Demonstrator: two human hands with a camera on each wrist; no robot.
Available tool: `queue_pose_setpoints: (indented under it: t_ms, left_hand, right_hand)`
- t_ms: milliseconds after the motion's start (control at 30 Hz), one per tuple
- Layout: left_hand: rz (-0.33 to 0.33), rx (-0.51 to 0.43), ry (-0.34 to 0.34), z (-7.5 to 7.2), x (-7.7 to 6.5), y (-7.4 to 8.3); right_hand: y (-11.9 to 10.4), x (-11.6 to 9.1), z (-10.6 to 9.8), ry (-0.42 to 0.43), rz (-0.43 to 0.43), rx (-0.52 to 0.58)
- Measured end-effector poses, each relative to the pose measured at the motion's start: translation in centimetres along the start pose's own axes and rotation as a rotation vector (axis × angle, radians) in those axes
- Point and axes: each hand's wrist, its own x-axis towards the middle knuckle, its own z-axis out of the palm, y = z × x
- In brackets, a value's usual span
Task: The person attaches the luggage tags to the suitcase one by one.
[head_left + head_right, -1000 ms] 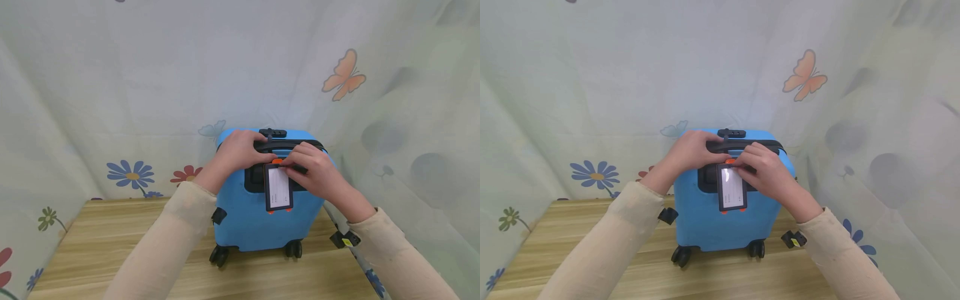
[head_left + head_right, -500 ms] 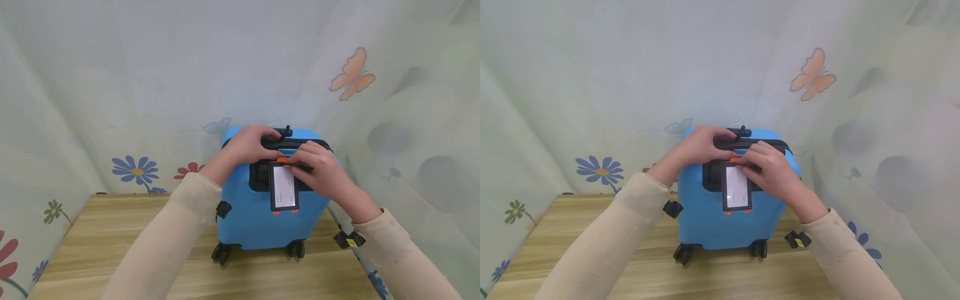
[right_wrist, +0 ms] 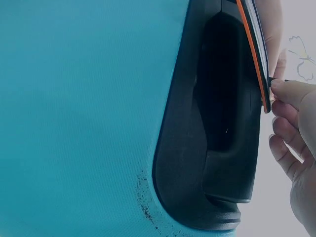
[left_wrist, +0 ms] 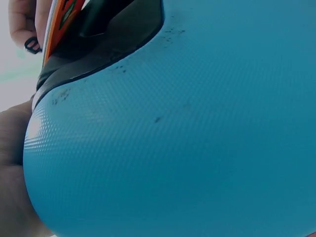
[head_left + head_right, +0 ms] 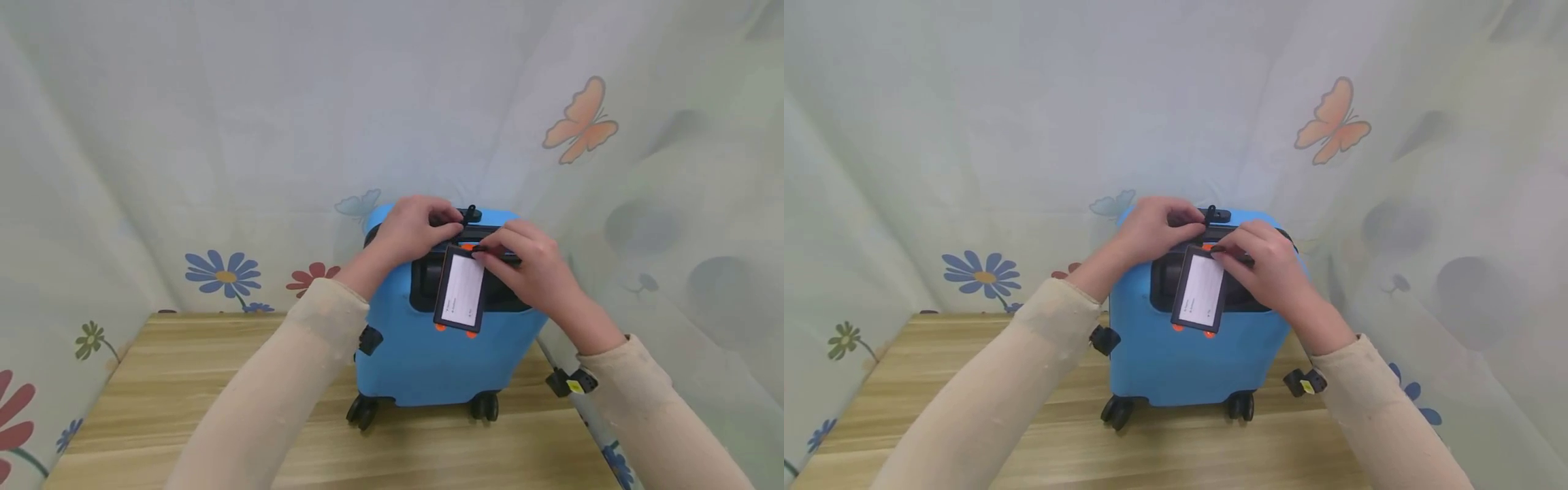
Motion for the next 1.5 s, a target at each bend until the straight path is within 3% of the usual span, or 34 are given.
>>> queue_pose_setpoints:
  t_ms: [133, 300, 467, 767, 1067, 1300, 1500]
  left_hand:
    - [0.033, 0.065, 0.05, 0.2, 0.0, 0.2]
    - [0.153, 0.199, 0.125, 0.6, -0.1, 0.2]
    - [0.236, 0.256, 0.185, 0.6, -0.5, 0.0]
    - [0.325, 0.378, 0.128, 0.0, -0.9, 0.5]
    - [0.382, 0.517, 0.117, 0.1, -0.9, 0.7]
    - [0.462, 0.721, 0.162, 0.3, -0.9, 0.7]
    - [0.517, 0.76, 0.205, 0.3, -1.0, 0.4]
  right_hand:
    - [0.4, 0.3, 0.0, 0.006, 0.056, -0.009]
    - [0.9, 0.7, 0.1, 0.022, 0.141, 0.026]
    - [1.2, 0.9, 0.3, 0.018, 0.216, 0.073]
    - [1.5, 0.8, 0.3, -0.04, 0.377, 0.221]
    - [1.3, 0.6, 0.1, -0.015, 0.369, 0.264]
    - [1.2, 0.7, 0.1, -0.016, 0.386, 0.271]
    - [1.2, 0.9, 0.1, -0.033, 0.401, 0.277]
